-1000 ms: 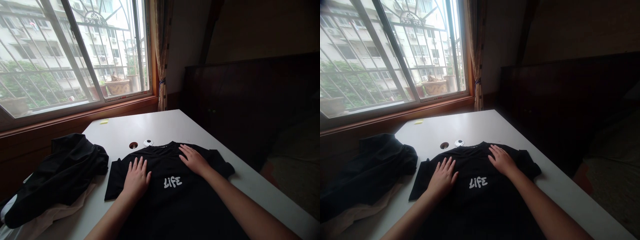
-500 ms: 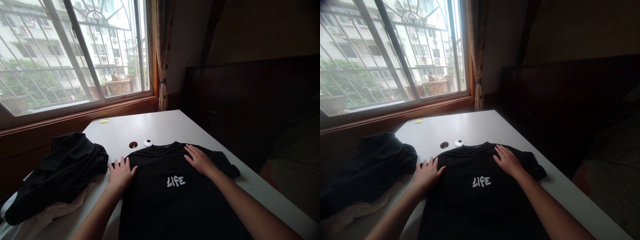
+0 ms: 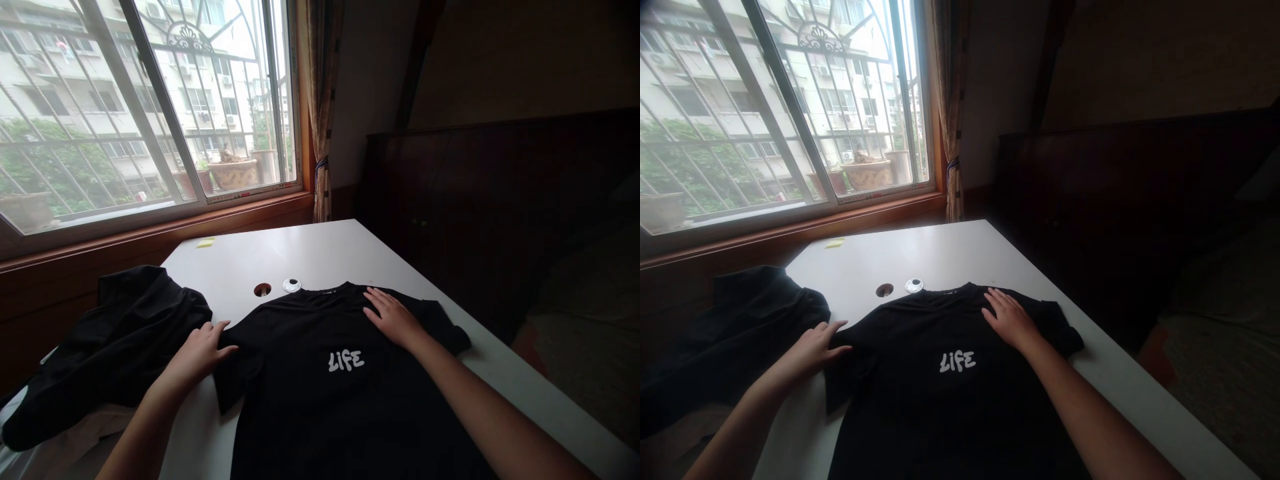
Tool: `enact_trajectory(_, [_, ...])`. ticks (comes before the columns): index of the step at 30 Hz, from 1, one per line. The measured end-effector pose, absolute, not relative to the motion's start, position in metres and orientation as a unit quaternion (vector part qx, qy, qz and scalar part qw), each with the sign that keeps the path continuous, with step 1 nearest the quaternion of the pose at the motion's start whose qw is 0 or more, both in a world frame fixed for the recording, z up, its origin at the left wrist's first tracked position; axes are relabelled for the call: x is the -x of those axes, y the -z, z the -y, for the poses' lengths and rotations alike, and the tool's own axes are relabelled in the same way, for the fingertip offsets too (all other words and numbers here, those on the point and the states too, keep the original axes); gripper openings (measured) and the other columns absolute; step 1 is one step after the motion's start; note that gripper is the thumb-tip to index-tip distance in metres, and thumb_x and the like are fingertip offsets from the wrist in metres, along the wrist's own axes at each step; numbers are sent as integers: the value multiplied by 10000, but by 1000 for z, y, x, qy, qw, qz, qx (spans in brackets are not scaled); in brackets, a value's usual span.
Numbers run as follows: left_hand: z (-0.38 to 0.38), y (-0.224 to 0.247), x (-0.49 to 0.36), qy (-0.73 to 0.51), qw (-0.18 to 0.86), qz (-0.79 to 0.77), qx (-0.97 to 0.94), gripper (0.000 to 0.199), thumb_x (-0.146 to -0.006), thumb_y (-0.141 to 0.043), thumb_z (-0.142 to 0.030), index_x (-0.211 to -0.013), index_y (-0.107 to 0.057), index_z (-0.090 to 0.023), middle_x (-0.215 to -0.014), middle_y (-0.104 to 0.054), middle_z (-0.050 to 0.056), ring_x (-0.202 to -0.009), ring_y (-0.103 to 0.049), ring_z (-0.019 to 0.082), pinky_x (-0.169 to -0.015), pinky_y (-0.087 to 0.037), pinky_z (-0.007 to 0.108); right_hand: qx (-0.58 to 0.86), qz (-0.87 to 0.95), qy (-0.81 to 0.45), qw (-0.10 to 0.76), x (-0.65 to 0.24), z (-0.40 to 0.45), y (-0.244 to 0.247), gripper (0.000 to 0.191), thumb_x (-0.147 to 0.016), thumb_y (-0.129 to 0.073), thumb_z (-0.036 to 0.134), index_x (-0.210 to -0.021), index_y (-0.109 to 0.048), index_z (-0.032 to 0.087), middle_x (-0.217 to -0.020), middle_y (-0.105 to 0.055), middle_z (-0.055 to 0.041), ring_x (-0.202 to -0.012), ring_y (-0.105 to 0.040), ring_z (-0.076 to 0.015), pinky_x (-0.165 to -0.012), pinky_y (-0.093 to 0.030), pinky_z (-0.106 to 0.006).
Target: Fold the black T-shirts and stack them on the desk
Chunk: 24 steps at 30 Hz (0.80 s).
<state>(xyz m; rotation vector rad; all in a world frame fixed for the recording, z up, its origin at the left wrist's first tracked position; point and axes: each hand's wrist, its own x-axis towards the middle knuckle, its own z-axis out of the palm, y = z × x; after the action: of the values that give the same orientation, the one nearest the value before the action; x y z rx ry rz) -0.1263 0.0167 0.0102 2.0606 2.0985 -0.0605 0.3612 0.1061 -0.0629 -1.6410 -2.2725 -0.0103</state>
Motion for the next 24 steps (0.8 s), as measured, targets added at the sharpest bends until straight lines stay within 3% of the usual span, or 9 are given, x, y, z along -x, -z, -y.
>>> enact_trajectory(7, [14, -9, 114, 37, 83, -729, -678, 555, -977, -408, -240, -1519, -345, -142, -1269, -509, 186, -969, -668, 270, -832, -496, 347, 576, 800, 6, 168, -362, -106, 66, 584, -1002, -368, 506, -1459, -517, 174, -1561, -443, -102, -1460, -374, -274, -1213, -299, -469])
enact_trajectory(13, [26, -20, 106, 63, 15, -763, -643, 530, -978, -305, -136, -1497, -398, -185, -1254, -518, 188, -820, -688, 243, -728, -511, 351, 565, 809, 24, 158, -356, -98, 65, 550, -1004, -364, 451, -1457, -517, 180, -1560, -446, -101, -1459, -374, -271, -1210, -284, -490])
enact_trajectory(15, [27, -28, 100, 66, -14, -750, -657, 532, -965, -336, -120, -1483, -430, -196, -1281, -518, 195, -888, -682, 260, -729, -521, 348, 566, 807, 37, 165, -349, -92, 62, 527, -993, -383, 408, -1444, -531, 178, -1544, -468, -104, -1452, -384, -280, -1212, -271, -511])
enact_trajectory(18, [19, -36, 82, 28, -36, -673, -738, 492, -956, -432, -165, -1441, -504, -207, -1369, -521, 178, -1133, -614, 302, -892, -522, 379, 557, 805, 65, 194, -332, -81, 56, 492, -969, -410, 326, -1410, -568, 177, -1518, -501, -108, -1442, -396, -284, -1225, -240, -515])
enact_trajectory(22, [-9, -19, 36, -16, 17, -543, -839, 450, -1010, -445, -343, -1428, -541, -210, -1480, -522, 122, -1395, -441, 299, -1152, -364, 426, 533, 823, 33, 194, -311, -74, 53, 475, -973, -415, 324, -1390, -590, 180, -1493, -531, -102, -1416, -435, -271, -1216, -291, -472])
enact_trajectory(24, [-26, -1, 14, -30, 18, -547, -837, 523, -1023, -419, -430, -1475, -488, -176, -1565, -427, 128, -1496, -278, 324, -1208, -258, 499, 531, 828, 3, 179, -306, -75, 53, 497, -986, -412, 372, -1419, -564, 183, -1515, -507, -99, -1431, -416, -272, -1205, -315, -465])
